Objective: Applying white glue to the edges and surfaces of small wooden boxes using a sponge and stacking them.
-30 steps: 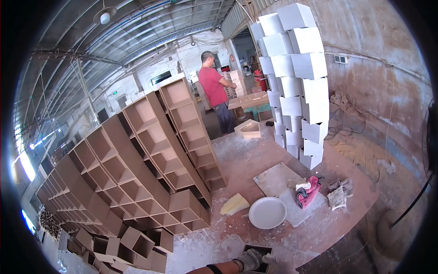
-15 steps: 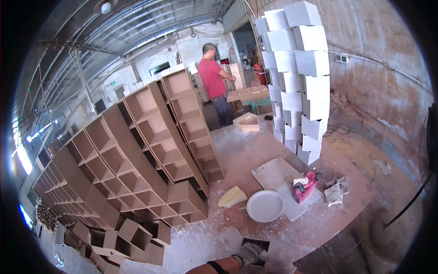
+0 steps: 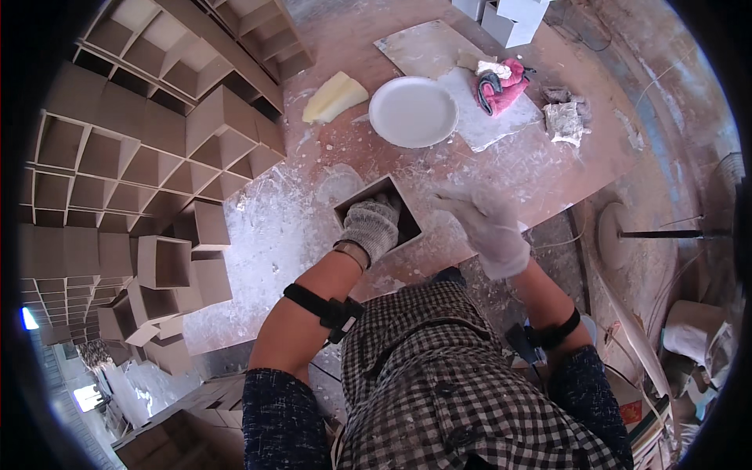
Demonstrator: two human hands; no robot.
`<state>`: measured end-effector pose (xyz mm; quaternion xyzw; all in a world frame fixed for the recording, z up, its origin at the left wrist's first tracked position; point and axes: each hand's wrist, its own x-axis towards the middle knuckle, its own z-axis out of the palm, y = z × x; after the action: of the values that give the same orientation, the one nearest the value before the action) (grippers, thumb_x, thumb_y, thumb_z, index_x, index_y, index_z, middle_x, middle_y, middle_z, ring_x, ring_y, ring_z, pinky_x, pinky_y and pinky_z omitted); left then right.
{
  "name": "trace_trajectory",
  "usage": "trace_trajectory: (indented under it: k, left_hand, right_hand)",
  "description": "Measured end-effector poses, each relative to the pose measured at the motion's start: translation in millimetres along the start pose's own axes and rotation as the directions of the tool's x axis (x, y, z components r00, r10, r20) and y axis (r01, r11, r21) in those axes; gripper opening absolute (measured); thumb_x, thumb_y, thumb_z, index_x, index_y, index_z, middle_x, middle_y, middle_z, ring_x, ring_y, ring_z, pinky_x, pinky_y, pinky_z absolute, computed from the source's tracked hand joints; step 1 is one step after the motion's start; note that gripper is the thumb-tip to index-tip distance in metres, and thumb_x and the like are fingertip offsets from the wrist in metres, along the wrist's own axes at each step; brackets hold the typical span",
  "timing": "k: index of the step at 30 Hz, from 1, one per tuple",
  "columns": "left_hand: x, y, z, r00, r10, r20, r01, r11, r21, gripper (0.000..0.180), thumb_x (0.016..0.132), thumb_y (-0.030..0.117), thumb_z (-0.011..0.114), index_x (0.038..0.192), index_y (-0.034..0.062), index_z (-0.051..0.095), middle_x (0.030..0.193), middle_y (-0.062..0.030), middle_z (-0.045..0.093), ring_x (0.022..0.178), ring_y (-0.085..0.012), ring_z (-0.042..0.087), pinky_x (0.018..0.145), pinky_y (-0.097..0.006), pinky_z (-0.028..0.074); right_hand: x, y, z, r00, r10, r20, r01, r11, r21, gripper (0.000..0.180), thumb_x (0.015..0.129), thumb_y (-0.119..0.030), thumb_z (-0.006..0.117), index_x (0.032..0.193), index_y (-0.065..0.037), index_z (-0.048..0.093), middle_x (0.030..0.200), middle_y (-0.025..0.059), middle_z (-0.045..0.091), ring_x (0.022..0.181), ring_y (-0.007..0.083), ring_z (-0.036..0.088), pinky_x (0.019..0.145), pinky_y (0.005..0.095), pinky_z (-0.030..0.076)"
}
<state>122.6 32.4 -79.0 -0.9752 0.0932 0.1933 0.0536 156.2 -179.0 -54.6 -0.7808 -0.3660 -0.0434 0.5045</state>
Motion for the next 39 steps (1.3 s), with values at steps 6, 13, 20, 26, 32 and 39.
trace_trajectory:
  k: [6, 13, 20, 26, 32, 39]
  left_hand:
    - [-11.2, 5.6, 16.6, 0.994, 0.039, -0.103, -0.035, 0.999, 0.041, 0.043, 0.076, 0.018, 0.057, 0.116, 0.0025, 0.053, 0.104, -0.0178, 0.058, 0.087, -0.0316, 0.062, 0.071, -0.044, 0.049]
    - [-15.5, 2.7, 8.0, 0.997, -0.078, 0.001, 0.078, 0.992, -0.099, 0.041, 0.077, 0.024, 0.059, 0.114, 0.0058, 0.056, 0.120, -0.0205, 0.052, 0.106, -0.0310, 0.056, 0.083, -0.043, 0.047]
    - [16.1, -3.5, -7.8, 0.918, -0.380, 0.111, 0.385, 0.795, -0.468, 0.068, 0.085, 0.057, 0.046, 0.124, 0.0000, 0.046, 0.116, -0.0265, 0.055, 0.107, -0.0390, 0.055, 0.093, -0.043, 0.043]
    - [33.9, -22.8, -43.2, 0.983, -0.016, 0.184, 0.077, 0.943, -0.325, 0.037, 0.088, 0.032, 0.045, 0.113, 0.0088, 0.059, 0.115, -0.0194, 0.058, 0.106, -0.0341, 0.057, 0.093, -0.041, 0.043]
    - [19.3, -33.6, -30.9, 0.979, 0.114, 0.167, -0.096, 0.989, -0.108, 0.038, 0.084, 0.012, 0.042, 0.116, 0.0171, 0.060, 0.124, -0.0124, 0.056, 0.114, -0.0290, 0.054, 0.094, -0.042, 0.043]
    - [21.6, -31.6, -23.4, 0.989, 0.009, 0.146, 0.006, 0.995, -0.101, 0.038, 0.083, 0.014, 0.045, 0.117, 0.0180, 0.059, 0.117, -0.0130, 0.060, 0.107, -0.0293, 0.058, 0.089, -0.043, 0.047]
  right_hand:
    - [60.2, -2.7, 48.0, 0.972, 0.172, 0.162, -0.198, 0.968, 0.155, 0.018, 0.085, -0.009, 0.054, 0.097, -0.010, 0.068, 0.095, 0.0061, 0.066, 0.094, 0.0254, 0.060, 0.084, 0.0361, 0.045]
    - [-24.2, -11.7, 35.7, 0.968, -0.040, 0.249, -0.014, 0.977, 0.212, 0.022, 0.088, -0.006, 0.055, 0.108, -0.003, 0.063, 0.093, 0.0097, 0.067, 0.085, 0.0194, 0.063, 0.079, 0.0300, 0.048]
    - [-57.2, -38.3, -12.6, 0.737, 0.635, 0.232, -0.583, 0.425, 0.693, 0.024, 0.087, 0.006, 0.046, 0.103, 0.001, 0.063, 0.086, 0.0063, 0.067, 0.053, 0.0056, 0.048, 0.047, 0.0172, 0.037]
    - [-28.7, -13.2, 1.8, 0.748, 0.664, -0.007, -0.456, 0.521, 0.722, 0.018, 0.087, -0.004, 0.056, 0.102, 0.002, 0.064, 0.067, -0.0040, 0.054, 0.055, 0.0023, 0.043, 0.047, 0.0184, 0.032]
    - [39.2, 2.1, 29.6, 0.899, 0.434, -0.062, -0.353, 0.801, 0.483, 0.017, 0.084, -0.009, 0.062, 0.097, 0.001, 0.065, 0.086, 0.0046, 0.065, 0.075, 0.0112, 0.057, 0.070, 0.0240, 0.046]
    - [27.7, 1.0, 64.9, 0.988, 0.121, 0.090, -0.118, 0.992, -0.046, 0.017, 0.082, 0.001, 0.059, 0.096, -0.001, 0.067, 0.091, 0.0097, 0.068, 0.081, 0.0186, 0.065, 0.075, 0.0277, 0.050]
